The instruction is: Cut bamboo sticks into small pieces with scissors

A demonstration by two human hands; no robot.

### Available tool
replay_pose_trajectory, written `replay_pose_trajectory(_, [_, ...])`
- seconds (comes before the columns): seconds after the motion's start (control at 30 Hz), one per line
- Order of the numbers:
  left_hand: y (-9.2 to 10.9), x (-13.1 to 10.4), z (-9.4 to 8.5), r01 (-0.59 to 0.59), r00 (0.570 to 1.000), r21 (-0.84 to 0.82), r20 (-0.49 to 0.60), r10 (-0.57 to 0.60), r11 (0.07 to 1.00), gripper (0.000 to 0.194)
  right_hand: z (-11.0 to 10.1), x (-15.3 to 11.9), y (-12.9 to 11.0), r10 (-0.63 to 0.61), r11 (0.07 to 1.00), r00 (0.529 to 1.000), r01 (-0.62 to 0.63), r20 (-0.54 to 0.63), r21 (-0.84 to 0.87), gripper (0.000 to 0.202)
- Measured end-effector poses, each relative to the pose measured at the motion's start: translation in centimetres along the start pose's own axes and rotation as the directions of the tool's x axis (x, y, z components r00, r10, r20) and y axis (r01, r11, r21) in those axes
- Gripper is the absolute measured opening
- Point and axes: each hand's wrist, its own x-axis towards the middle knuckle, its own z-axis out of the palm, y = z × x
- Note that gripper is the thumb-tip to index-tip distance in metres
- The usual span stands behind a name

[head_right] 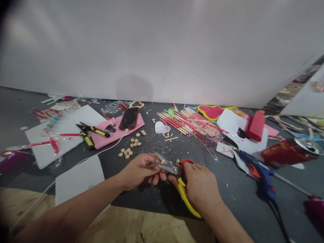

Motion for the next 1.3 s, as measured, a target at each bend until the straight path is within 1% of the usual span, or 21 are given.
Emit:
replay_pose_trajectory(0.1, [0.0, 0.1, 0.5, -0.063, 0.993, 0.051, -0.094, 0.067, 0.997, 0.023, -0.2, 0.0, -0.2, 0.044, 0.999, 0.999, -0.044, 0.032, -0.008, 0.025])
replay_pose_trajectory(0.27, [0.2, 0.1, 1.2, -0.134, 0.975, 0.063, -0.169, 0.143, 0.989, 0.024, -0.4, 0.0, -0.4, 0.088, 0.996, 0.995, -0.086, 0.049, -0.038, 0.027])
replay_pose_trajectory(0.4, [0.1, 0.1, 1.2, -0.143, 0.958, 0.076, -0.238, 0.158, 0.987, 0.025, -0.5, 0.0, -0.5, 0.092, 0.995, 0.994, -0.09, 0.05, -0.042, 0.027])
replay_pose_trajectory(0.5, [0.0, 0.1, 1.0, -0.123, 0.961, 0.081, -0.237, 0.139, 0.989, 0.024, -0.5, 0.2, -0.4, 0.085, 0.996, 0.995, -0.084, 0.045, -0.019, 0.026])
replay_pose_trajectory(0.57, [0.0, 0.1, 0.9, -0.12, 0.962, 0.052, -0.239, 0.129, 0.991, 0.023, -0.5, 0.4, 0.0, 0.101, 0.995, 0.994, -0.1, 0.04, -0.006, 0.026])
replay_pose_trajectory(0.63, [0.1, 0.2, 0.9, -0.114, 0.962, 0.011, -0.249, 0.113, 0.993, 0.023, -0.5, 0.6, 0.6, 0.164, 0.986, 0.985, -0.165, 0.052, 0.012, 0.028])
replay_pose_trajectory(0.73, [0.3, 0.3, 1.0, -0.098, 0.967, -0.05, -0.242, 0.083, 0.994, 0.023, -0.4, 0.7, 1.6, 0.297, 0.952, 0.952, -0.302, 0.081, 0.059, 0.032])
replay_pose_trajectory(0.8, [0.3, 0.3, 1.0, -0.089, 0.973, -0.092, -0.223, 0.067, 0.992, 0.023, -0.3, 0.8, 2.0, 0.338, 0.934, 0.938, -0.345, 0.082, 0.097, 0.033])
replay_pose_trajectory(0.93, [0.3, 0.2, 0.9, -0.081, 0.98, -0.155, -0.193, 0.05, 0.985, 0.018, -0.1, 0.9, 2.1, 0.345, 0.922, 0.932, -0.358, 0.111, 0.146, 0.031])
replay_pose_trajectory(1.1, [0.3, 0.2, 0.6, -0.085, 0.981, -0.165, -0.184, 0.054, 0.983, 0.018, -0.1, 0.9, 2.0, 0.344, 0.917, 0.928, -0.365, 0.145, 0.162, 0.03])
replay_pose_trajectory(1.3, [0.3, 0.4, 0.6, -0.05, 0.98, -0.174, -0.198, 0.015, 0.983, 0.02, 0.0, 0.8, 2.0, 0.336, 0.917, 0.932, -0.356, 0.134, 0.177, 0.017])
